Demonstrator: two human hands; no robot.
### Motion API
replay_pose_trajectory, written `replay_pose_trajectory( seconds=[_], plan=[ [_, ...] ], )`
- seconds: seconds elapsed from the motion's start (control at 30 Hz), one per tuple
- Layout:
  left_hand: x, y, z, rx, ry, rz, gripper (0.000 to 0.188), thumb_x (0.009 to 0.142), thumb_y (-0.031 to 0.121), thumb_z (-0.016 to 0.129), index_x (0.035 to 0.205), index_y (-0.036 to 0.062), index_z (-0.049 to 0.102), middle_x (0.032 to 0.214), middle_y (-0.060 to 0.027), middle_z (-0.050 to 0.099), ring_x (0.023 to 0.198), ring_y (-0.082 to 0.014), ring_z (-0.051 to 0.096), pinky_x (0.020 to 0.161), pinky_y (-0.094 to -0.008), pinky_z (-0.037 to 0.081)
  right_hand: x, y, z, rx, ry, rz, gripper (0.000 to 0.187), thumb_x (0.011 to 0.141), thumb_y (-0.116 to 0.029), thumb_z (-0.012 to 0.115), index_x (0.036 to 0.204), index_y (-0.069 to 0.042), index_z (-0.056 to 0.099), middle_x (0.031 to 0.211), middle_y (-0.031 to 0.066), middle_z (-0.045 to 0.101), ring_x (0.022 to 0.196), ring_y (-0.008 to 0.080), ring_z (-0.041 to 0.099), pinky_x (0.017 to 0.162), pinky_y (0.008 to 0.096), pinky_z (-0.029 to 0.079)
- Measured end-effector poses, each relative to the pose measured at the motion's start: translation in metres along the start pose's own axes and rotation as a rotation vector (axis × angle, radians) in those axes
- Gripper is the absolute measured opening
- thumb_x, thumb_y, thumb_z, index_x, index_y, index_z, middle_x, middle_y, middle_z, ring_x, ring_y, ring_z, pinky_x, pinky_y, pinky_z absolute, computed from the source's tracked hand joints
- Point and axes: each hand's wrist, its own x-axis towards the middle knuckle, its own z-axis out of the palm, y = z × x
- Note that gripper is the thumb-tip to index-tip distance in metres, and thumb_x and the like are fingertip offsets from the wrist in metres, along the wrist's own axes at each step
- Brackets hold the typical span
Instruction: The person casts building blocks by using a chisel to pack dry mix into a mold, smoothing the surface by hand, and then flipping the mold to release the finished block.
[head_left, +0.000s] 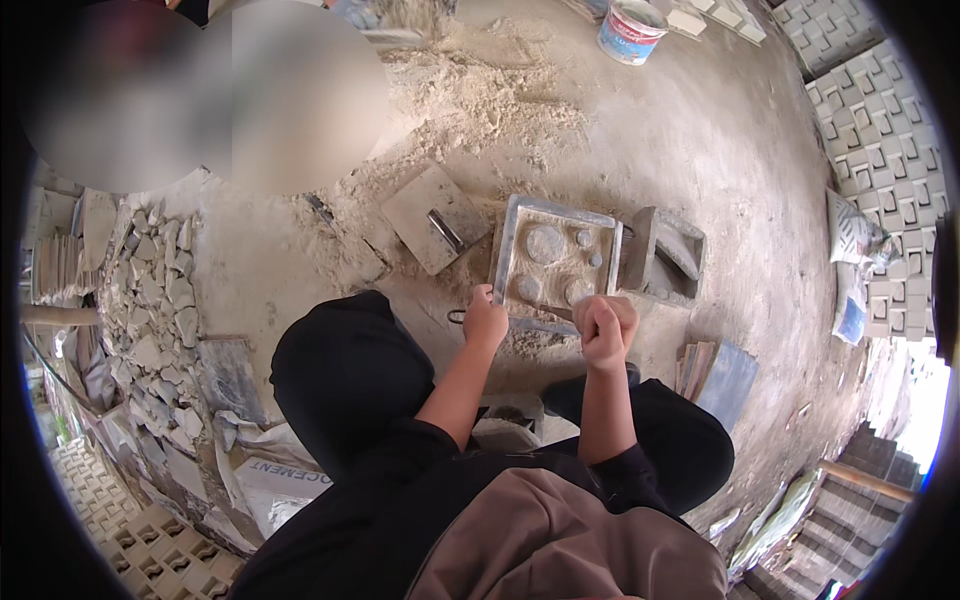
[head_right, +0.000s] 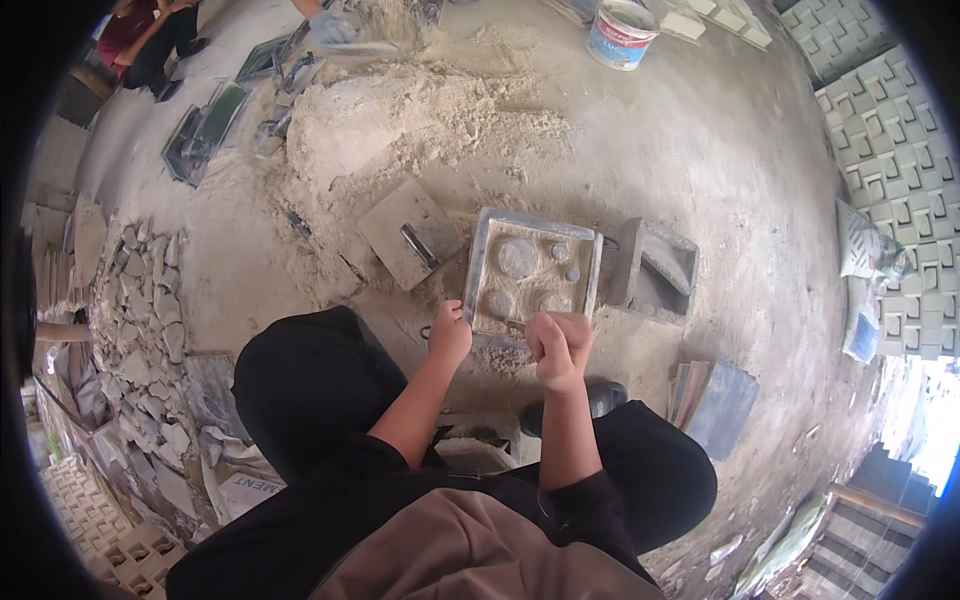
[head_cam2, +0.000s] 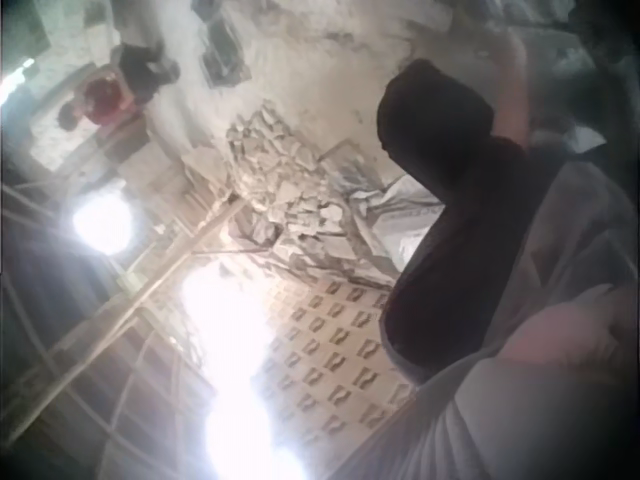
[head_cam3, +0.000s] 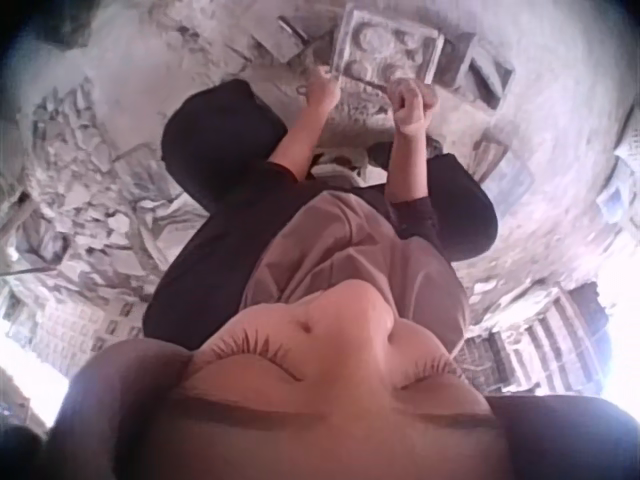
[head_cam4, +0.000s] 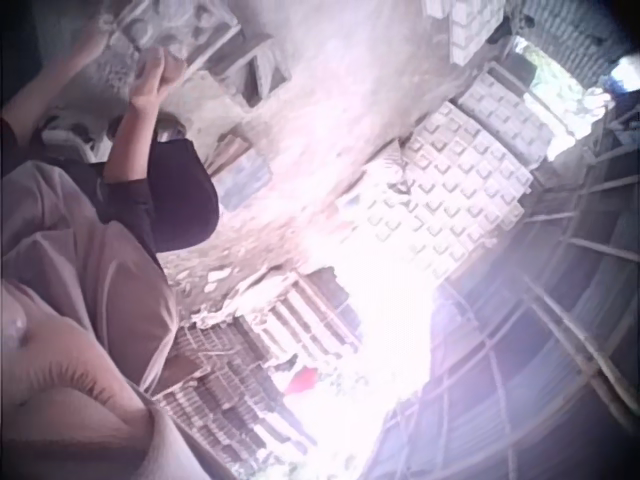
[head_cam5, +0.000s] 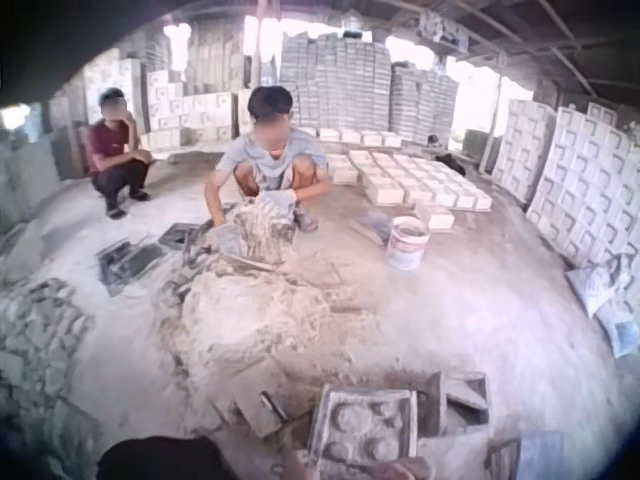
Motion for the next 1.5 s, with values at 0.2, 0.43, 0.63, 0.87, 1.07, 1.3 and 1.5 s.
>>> replay_pose_trajectory(
  seconds=[0.2,0.43,0.63,0.87,1.07,1.3,1.5],
  plan=[
    [-0.006,0.009,-0.001,0.032,0.017,0.028,0.039,0.078,0.010,0.044,0.117,0.0047,0.043,0.114,-0.0198,0.054,0.102,-0.0353,0.054,0.085,-0.0415,0.041,0.007,0.002,0.005,0.112,-0.040,-0.061,0.044,0.087,-0.013,0.039,0.044,-0.003,0.033,0.038,0.0022,0.034,0.033,0.0105,0.028,0.035,0.0265,0.019],
    [-0.016,0.013,-0.005,0.039,0.029,-0.018,0.039,0.077,0.011,0.045,0.116,0.0063,0.043,0.107,-0.0204,0.057,0.097,-0.0362,0.055,0.082,-0.0437,0.042,-0.001,0.012,0.009,0.023,-0.023,-0.037,0.044,0.086,-0.009,0.039,0.043,-0.004,0.032,0.038,0.0023,0.034,0.033,0.0100,0.029,0.035,0.0253,0.018],
    [-0.015,0.016,-0.007,0.056,0.046,-0.048,0.043,0.076,0.012,0.047,0.118,0.0066,0.042,0.104,-0.0203,0.058,0.095,-0.0356,0.056,0.080,-0.0449,0.042,0.000,0.002,0.017,0.079,-0.052,-0.080,0.045,0.087,-0.010,0.038,0.043,-0.003,0.032,0.039,0.0025,0.034,0.034,0.0108,0.030,0.035,0.0259,0.020],
    [-0.010,0.005,-0.001,0.005,0.077,0.013,0.043,0.079,0.017,0.045,0.121,0.0067,0.041,0.102,-0.0217,0.059,0.095,-0.0374,0.056,0.080,-0.0455,0.042,-0.003,0.001,0.028,0.055,-0.051,-0.009,0.046,0.088,-0.014,0.040,0.044,-0.003,0.033,0.040,0.0031,0.035,0.036,0.0104,0.031,0.036,0.0261,0.019],
    [-0.005,0.015,-0.007,-0.066,0.022,-0.125,0.044,0.090,0.035,0.027,0.119,0.0066,0.044,0.107,-0.0240,0.056,0.099,-0.0405,0.052,0.085,-0.0472,0.039,-0.006,0.012,0.033,-0.001,-0.051,-0.050,0.044,0.087,-0.010,0.040,0.044,-0.004,0.033,0.040,0.0028,0.034,0.034,0.0108,0.031,0.036,0.0259,0.020],
    [0.000,0.021,-0.005,-0.132,0.023,-0.140,0.052,0.092,0.038,0.016,0.118,0.0015,0.043,0.117,-0.0245,0.049,0.107,-0.0421,0.046,0.090,-0.0482,0.035,-0.008,0.001,0.039,0.001,-0.036,-0.030,0.044,0.087,-0.009,0.038,0.044,-0.003,0.033,0.039,0.0034,0.035,0.034,0.0113,0.032,0.036,0.0257,0.022],
    [-0.008,0.027,-0.011,-0.085,0.000,-0.052,0.049,0.093,0.035,0.015,0.124,0.0013,0.034,0.123,-0.0244,0.044,0.110,-0.0409,0.044,0.093,-0.0464,0.033,-0.007,-0.011,0.046,0.015,-0.019,-0.076,0.045,0.088,-0.009,0.036,0.044,-0.003,0.033,0.041,0.0034,0.036,0.035,0.0113,0.034,0.036,0.0259,0.023]
  ],
)
